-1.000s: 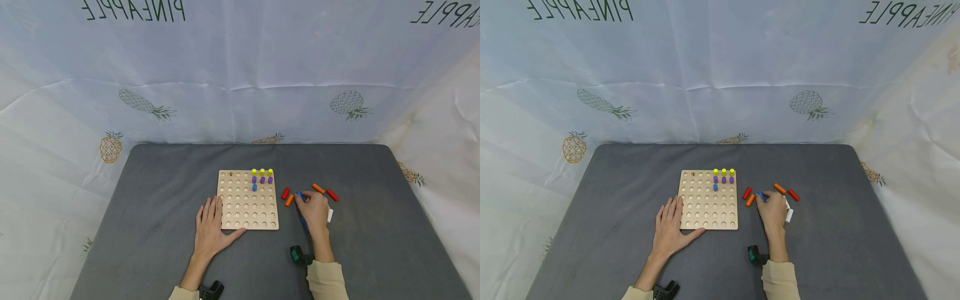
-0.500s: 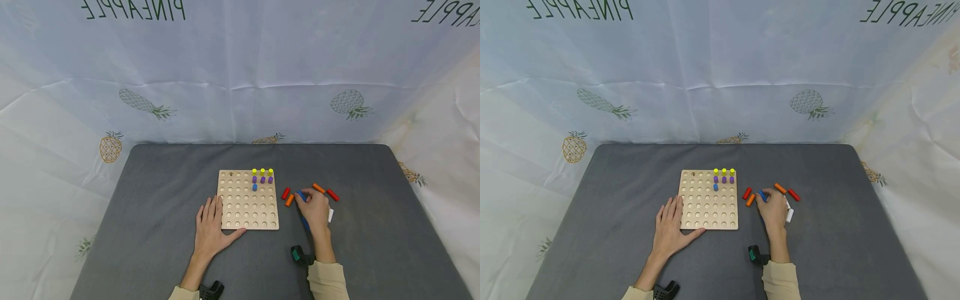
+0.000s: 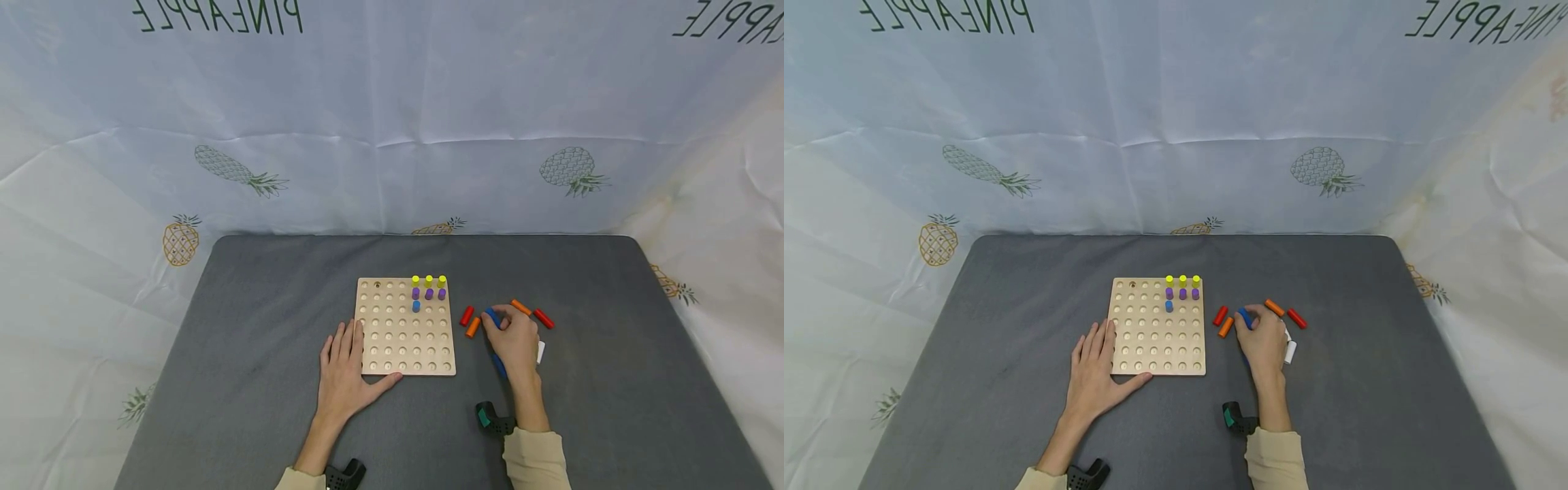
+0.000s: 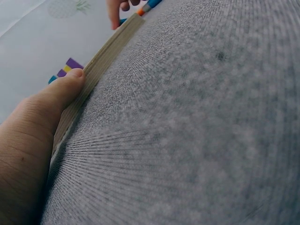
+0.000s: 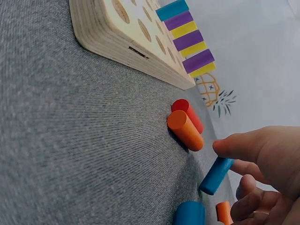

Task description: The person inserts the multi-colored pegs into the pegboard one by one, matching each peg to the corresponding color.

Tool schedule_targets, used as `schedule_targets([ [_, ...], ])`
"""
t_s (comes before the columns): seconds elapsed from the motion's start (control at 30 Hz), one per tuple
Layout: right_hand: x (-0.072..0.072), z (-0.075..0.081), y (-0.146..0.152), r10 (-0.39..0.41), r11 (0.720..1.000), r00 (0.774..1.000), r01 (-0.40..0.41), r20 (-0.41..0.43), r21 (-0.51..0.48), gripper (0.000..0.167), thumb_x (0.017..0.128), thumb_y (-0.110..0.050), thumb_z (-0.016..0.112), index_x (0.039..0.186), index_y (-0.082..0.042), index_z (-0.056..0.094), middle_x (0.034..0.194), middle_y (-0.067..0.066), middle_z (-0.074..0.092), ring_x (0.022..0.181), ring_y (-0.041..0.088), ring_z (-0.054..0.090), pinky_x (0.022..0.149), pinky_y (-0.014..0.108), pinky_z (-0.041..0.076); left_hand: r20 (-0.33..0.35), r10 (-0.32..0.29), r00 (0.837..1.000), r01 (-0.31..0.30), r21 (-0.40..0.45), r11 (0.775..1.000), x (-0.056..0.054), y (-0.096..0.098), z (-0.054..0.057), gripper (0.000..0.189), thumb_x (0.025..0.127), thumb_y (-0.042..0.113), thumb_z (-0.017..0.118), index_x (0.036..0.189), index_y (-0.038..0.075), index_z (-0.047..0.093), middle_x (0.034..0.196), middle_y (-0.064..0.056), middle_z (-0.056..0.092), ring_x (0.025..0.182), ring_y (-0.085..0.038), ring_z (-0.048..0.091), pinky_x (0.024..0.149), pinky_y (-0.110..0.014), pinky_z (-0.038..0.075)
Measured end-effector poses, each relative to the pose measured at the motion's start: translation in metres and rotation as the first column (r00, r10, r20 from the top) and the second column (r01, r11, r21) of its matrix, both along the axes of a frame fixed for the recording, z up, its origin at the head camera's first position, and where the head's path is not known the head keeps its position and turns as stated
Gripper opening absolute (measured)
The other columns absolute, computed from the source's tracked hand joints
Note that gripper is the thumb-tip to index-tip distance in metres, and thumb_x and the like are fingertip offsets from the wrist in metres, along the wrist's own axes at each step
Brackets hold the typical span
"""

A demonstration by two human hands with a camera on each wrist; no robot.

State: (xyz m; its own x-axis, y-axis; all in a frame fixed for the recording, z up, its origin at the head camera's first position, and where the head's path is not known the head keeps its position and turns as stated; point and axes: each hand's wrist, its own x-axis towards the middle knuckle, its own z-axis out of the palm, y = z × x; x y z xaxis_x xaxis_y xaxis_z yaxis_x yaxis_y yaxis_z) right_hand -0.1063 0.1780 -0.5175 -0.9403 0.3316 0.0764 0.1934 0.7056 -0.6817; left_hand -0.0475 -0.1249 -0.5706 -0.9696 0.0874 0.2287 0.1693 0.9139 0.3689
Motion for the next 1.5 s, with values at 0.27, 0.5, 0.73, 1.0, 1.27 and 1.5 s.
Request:
schedule_targets([
  [0.27,0.000,0.003,-0.001,0.006,1.000,0.999,-0.006,-0.032,0.012,0.024,0.090,-0.019,0.077,0.108,-0.002,0.075,0.058,-0.001,0.043,0.044,0.009,0.033,0.044,0.024,0.027,0.001,0.000,1.000,0.000,0.001,1.000,0.000,0.000,0.000,0.126,0.069,0.082,0.071,0.161,0.007,0.030,0.164,-0.016,0.039,0.153,-0.036,0.035,0.123,-0.057,0.026],
  [0.5,0.000,0.007,-0.004,0.004,1.000,0.999,-0.003,-0.046,0.013,0.025,0.090,-0.020,0.078,0.107,-0.003,0.076,0.057,-0.001,0.043,0.044,0.008,0.031,0.044,0.024,0.027,-0.024,-0.004,1.000,0.004,0.002,1.000,0.001,0.000,-0.001,0.125,0.069,0.081,0.072,0.161,0.006,0.032,0.163,-0.016,0.040,0.153,-0.037,0.036,0.123,-0.058,0.026],
  [0.73,0.001,0.013,-0.008,0.005,1.000,0.996,-0.004,-0.087,0.019,0.024,0.091,-0.021,0.078,0.105,-0.003,0.076,0.058,0.000,0.044,0.044,0.006,0.030,0.045,0.024,0.027,-0.024,-0.004,1.000,0.004,0.004,1.000,0.001,0.000,-0.001,0.126,0.068,0.081,0.071,0.161,0.007,0.031,0.164,-0.016,0.040,0.153,-0.037,0.036,0.123,-0.058,0.026],
  [1.0,0.000,0.015,-0.013,0.050,0.997,0.987,-0.059,-0.151,-0.056,0.022,0.090,-0.017,0.078,0.105,-0.001,0.076,0.058,0.004,0.047,0.042,0.003,0.030,0.044,0.022,0.028,-0.009,-0.004,1.000,0.004,0.011,1.000,0.001,0.000,0.000,0.125,0.069,0.082,0.071,0.161,0.007,0.030,0.164,-0.016,0.038,0.153,-0.037,0.035,0.124,-0.058,0.025],
  [1.27,-0.002,0.019,-0.022,0.079,0.988,0.985,-0.098,-0.155,-0.119,0.023,0.091,-0.020,0.078,0.107,-0.003,0.077,0.058,0.003,0.047,0.042,0.002,0.031,0.042,0.021,0.028,0.000,-0.002,1.000,0.002,0.017,1.000,0.000,0.000,0.000,0.125,0.070,0.082,0.069,0.161,0.007,0.029,0.165,-0.016,0.037,0.154,-0.037,0.034,0.124,-0.057,0.024],
  [1.5,-0.004,0.020,-0.031,0.117,0.984,0.977,-0.138,-0.177,-0.113,0.023,0.092,-0.020,0.077,0.108,-0.003,0.077,0.058,0.003,0.047,0.042,0.003,0.032,0.042,0.022,0.028,-0.001,-0.003,1.000,0.003,0.014,1.000,0.001,0.000,0.001,0.125,0.070,0.083,0.069,0.161,0.006,0.030,0.165,-0.016,0.037,0.154,-0.037,0.033,0.124,-0.057,0.023],
])
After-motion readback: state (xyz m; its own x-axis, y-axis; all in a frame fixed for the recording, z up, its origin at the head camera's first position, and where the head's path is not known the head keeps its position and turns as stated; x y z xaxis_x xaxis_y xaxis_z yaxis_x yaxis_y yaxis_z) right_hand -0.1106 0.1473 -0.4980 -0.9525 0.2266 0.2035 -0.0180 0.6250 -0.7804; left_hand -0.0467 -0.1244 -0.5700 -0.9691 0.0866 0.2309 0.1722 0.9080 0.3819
